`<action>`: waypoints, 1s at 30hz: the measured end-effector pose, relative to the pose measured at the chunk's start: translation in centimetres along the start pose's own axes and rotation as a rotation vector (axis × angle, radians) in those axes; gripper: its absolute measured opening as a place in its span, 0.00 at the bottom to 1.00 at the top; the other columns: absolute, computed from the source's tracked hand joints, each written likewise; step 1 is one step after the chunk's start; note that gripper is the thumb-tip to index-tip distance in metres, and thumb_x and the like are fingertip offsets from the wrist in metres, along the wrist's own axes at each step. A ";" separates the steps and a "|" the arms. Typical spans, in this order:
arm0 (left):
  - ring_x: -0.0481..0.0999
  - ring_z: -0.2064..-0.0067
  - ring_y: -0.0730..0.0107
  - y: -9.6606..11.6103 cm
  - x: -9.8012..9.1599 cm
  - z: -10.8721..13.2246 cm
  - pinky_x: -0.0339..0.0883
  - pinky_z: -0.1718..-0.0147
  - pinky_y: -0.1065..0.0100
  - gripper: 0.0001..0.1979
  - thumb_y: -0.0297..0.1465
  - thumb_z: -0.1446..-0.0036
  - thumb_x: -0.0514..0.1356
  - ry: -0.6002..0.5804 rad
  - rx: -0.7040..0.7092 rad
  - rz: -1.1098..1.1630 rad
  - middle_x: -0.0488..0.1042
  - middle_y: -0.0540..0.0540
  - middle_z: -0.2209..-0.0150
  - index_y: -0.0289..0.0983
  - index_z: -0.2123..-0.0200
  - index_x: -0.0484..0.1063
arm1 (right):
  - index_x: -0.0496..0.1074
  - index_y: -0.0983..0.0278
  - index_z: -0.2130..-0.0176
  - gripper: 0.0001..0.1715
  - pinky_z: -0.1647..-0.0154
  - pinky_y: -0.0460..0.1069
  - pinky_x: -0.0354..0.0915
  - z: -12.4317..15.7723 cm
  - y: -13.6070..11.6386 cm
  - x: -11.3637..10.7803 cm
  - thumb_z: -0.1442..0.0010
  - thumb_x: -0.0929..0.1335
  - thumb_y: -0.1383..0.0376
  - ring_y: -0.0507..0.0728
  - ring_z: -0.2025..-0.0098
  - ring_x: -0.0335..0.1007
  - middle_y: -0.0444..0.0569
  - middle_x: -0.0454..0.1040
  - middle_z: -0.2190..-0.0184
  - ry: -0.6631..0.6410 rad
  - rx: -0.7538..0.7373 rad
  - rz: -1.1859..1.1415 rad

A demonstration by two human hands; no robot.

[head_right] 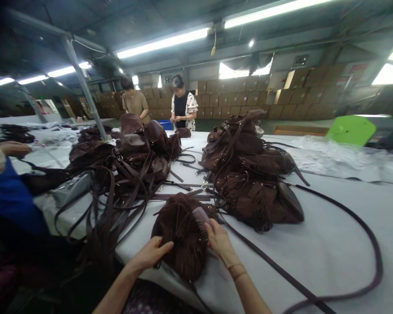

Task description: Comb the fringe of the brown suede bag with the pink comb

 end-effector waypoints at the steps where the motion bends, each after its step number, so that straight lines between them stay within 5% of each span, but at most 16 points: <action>1: 0.71 0.68 0.66 -0.1 -0.2 0.3 0.60 0.71 0.70 0.25 0.51 0.42 0.55 -0.015 0.026 0.103 0.73 0.47 0.72 0.32 0.69 0.73 | 0.65 0.61 0.65 0.19 0.84 0.47 0.57 0.2 -0.4 -0.4 0.40 0.60 0.49 0.54 0.83 0.62 0.41 0.65 0.79 0.011 -0.010 0.011; 10: 0.48 0.85 0.81 -1.5 -0.4 2.9 0.38 0.84 0.74 0.31 0.62 0.54 0.58 0.076 -0.156 0.588 0.54 0.61 0.85 0.37 0.68 0.64 | 0.64 0.60 0.63 0.22 0.82 0.46 0.57 4.8 -4.8 2.7 0.36 0.57 0.47 0.53 0.81 0.59 0.40 0.62 0.77 -0.142 -0.083 -0.002; 20: 0.43 0.83 0.80 -3.1 -2.2 5.2 0.35 0.83 0.72 0.36 0.68 0.59 0.53 0.141 -0.193 0.497 0.47 0.62 0.86 0.38 0.72 0.61 | 0.68 0.61 0.57 0.21 0.71 0.50 0.62 5.2 -3.8 3.6 0.38 0.58 0.50 0.58 0.72 0.66 0.46 0.70 0.73 -0.109 -0.101 0.053; 25: 0.50 0.82 0.78 -1.0 -2.9 5.2 0.43 0.81 0.71 0.33 0.66 0.53 0.50 0.091 -0.093 0.382 0.52 0.59 0.84 0.40 0.75 0.58 | 0.62 0.63 0.44 0.26 0.70 0.51 0.65 5.1 -5.6 3.9 0.40 0.60 0.58 0.59 0.72 0.70 0.48 0.75 0.68 -0.064 -0.178 0.120; 30: 0.66 0.73 0.70 4.1 -5.0 5.2 0.53 0.73 0.68 0.24 0.49 0.36 0.45 0.194 0.111 -0.108 0.69 0.48 0.75 0.38 0.73 0.65 | 0.57 0.62 0.38 0.38 0.46 0.55 0.63 4.6 -9.3 6.2 0.46 0.68 0.61 0.64 0.47 0.68 0.54 0.70 0.46 -0.031 -0.400 0.126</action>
Point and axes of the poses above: each hand's wrist, its own z-axis away from the middle knuckle, its own x-axis out of the palm, y = z × x, the point moved 3 cm from there along -z, towards the middle knuckle
